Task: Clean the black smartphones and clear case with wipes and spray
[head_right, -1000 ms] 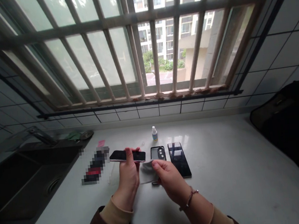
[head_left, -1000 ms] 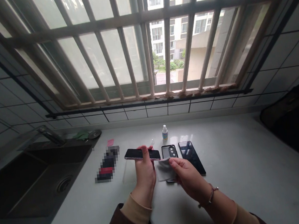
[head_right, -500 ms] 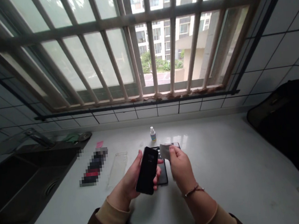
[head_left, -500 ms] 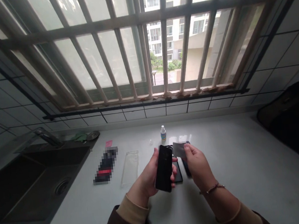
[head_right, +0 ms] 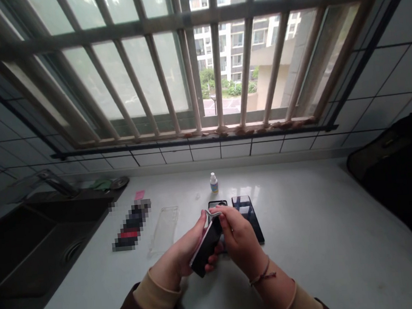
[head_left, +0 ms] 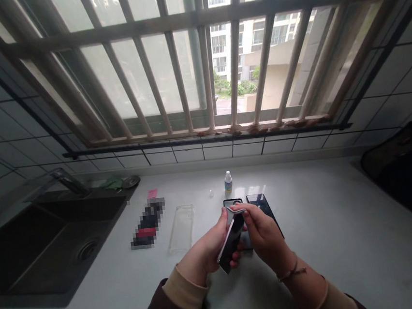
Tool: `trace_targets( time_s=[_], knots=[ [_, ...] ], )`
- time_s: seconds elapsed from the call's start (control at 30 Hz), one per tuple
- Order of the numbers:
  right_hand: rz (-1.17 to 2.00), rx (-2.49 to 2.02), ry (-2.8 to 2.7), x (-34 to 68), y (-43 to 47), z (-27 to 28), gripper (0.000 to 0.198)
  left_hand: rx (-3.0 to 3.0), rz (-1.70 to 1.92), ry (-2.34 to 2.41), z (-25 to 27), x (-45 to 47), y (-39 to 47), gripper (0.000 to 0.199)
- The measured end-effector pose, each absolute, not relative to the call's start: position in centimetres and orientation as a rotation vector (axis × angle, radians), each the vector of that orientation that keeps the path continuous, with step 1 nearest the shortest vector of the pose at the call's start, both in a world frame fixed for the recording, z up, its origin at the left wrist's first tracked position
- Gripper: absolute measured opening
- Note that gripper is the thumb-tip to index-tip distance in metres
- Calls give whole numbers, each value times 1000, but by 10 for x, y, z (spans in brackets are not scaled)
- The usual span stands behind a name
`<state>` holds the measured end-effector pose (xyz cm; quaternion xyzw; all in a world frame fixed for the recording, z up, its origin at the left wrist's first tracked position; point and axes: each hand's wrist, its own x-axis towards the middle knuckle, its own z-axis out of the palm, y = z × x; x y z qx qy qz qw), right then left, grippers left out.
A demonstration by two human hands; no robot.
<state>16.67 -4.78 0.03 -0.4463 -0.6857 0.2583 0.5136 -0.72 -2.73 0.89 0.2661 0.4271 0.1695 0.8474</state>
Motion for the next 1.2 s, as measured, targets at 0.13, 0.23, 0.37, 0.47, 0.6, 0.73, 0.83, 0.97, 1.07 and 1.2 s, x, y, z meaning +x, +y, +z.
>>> trace_targets(
  time_s=[0.13,0.23,0.37,0.47,0.6,0.73,0.83,0.97,1.07,1.2],
  knots=[
    [470,-909,-1850,166,-54,4,33,502,387,880,5,-10,-23,94],
    [465,-830,-1941,164,-58,7,34,486,431,913,3,-12,-19,88],
    [480,-688,-2037,160,-63,11,32,448,512,917,1,-11,-16,86],
    [456,-599,-2121,155,-69,15,28,396,595,862,3,-8,-16,81],
    [474,-540,-2174,150,-79,21,21,376,736,870,15,-4,-17,69],
    [692,-588,-1959,152,-79,19,25,292,796,781,28,-8,-17,68],
    [983,-846,-1515,160,-67,12,34,286,787,662,33,-12,-18,65],
    [988,-1148,-1089,176,-48,8,49,321,648,613,29,-12,-20,77],
    [777,-1347,-1145,183,-43,10,52,339,561,548,20,-6,-23,85],
    [584,-1395,-1524,179,-43,1,46,366,482,492,6,4,-28,79]
  ],
)
